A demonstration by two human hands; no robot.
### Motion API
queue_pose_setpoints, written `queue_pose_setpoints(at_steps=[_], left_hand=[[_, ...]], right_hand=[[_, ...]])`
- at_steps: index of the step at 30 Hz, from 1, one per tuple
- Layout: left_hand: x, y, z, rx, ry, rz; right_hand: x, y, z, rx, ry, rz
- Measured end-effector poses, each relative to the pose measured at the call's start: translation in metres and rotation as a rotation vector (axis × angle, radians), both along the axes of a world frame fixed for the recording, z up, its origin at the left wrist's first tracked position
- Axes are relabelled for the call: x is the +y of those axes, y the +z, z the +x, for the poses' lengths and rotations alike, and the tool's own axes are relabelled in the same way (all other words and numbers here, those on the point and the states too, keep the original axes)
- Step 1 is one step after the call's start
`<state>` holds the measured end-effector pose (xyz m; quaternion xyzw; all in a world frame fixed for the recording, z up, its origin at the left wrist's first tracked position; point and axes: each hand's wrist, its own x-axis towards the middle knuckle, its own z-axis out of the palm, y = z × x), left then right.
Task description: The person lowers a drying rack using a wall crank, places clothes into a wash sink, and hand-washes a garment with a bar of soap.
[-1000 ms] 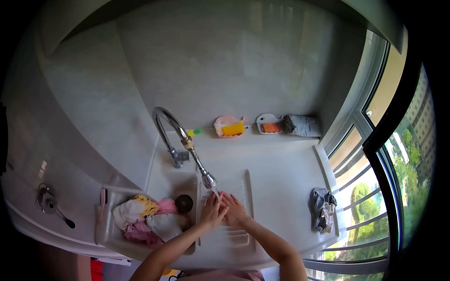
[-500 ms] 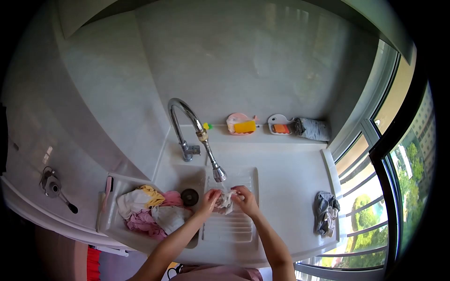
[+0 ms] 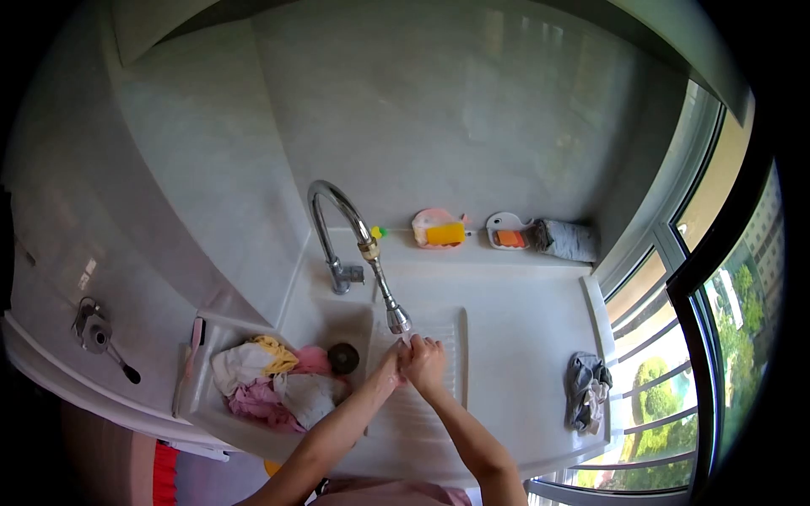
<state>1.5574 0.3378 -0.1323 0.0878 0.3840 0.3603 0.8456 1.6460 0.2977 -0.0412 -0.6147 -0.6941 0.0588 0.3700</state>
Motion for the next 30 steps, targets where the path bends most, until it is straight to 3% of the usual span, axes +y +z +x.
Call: queue_pose_setpoints(at_steps=[2,3,4,6,8,10,11,12,16,18,21,23,24,26,27,30], left_hand=[[-0.002,-0.086,0.039,-0.819,0.611,0.221],[0.003,-0.006,-0.003,-0.327,0.039,0.092],[-0.014,0.030,0.002,-0.262,0.226,0.181],[-0.023,0.082,0.003,0.160,0.113,0.032],[-0.024,0.054,-0.003,0.182,0.120,0.002],[-0.010,0.009,-0.024,0.227,0.059,0.512],[-0.018,0.048,-0.028,0.131,0.162,0.441],[-0.012,0.042,-0.032,0.066,0.231,0.394],[-0.009,0.044,-0.033,-0.087,0.274,0.348],[-0.013,0.059,-0.027,-0.120,0.245,0.290],[-0.014,0.064,-0.018,-0.313,0.191,0.281],[-0.008,0.051,-0.019,-0.328,0.218,0.315],[-0.005,0.047,-0.022,-0.325,0.218,0.316],[-0.001,0.043,-0.034,-0.142,0.216,0.535],[-0.001,0.041,-0.041,-0.140,0.219,0.538],[-0.007,0.038,-0.046,-0.116,0.200,0.405]], right_hand=[[-0.018,-0.002,-0.020,-0.031,0.133,0.176],[-0.014,-0.010,-0.013,0.039,0.222,0.130],[-0.004,-0.013,-0.004,0.040,0.213,0.128],[0.022,-0.015,0.016,0.215,-0.010,-0.270],[0.034,-0.033,0.040,0.474,0.034,-0.366],[0.030,-0.029,0.060,0.892,0.138,-0.595],[0.030,-0.034,0.070,0.906,0.172,-0.514],[0.030,-0.045,0.078,0.919,0.203,-0.438],[0.010,-0.032,0.082,0.804,0.038,-0.427],[0.007,-0.037,0.076,0.458,0.033,-0.668],[0.008,-0.052,0.057,0.385,0.025,-0.809],[0.007,-0.054,0.048,0.844,0.141,-0.832],[0.006,-0.050,0.047,0.847,0.143,-0.831],[0.001,-0.032,0.047,1.293,0.274,-0.555],[-0.001,-0.016,0.049,1.443,0.239,-0.590],[-0.002,0.008,0.034,1.332,0.254,-0.576]])
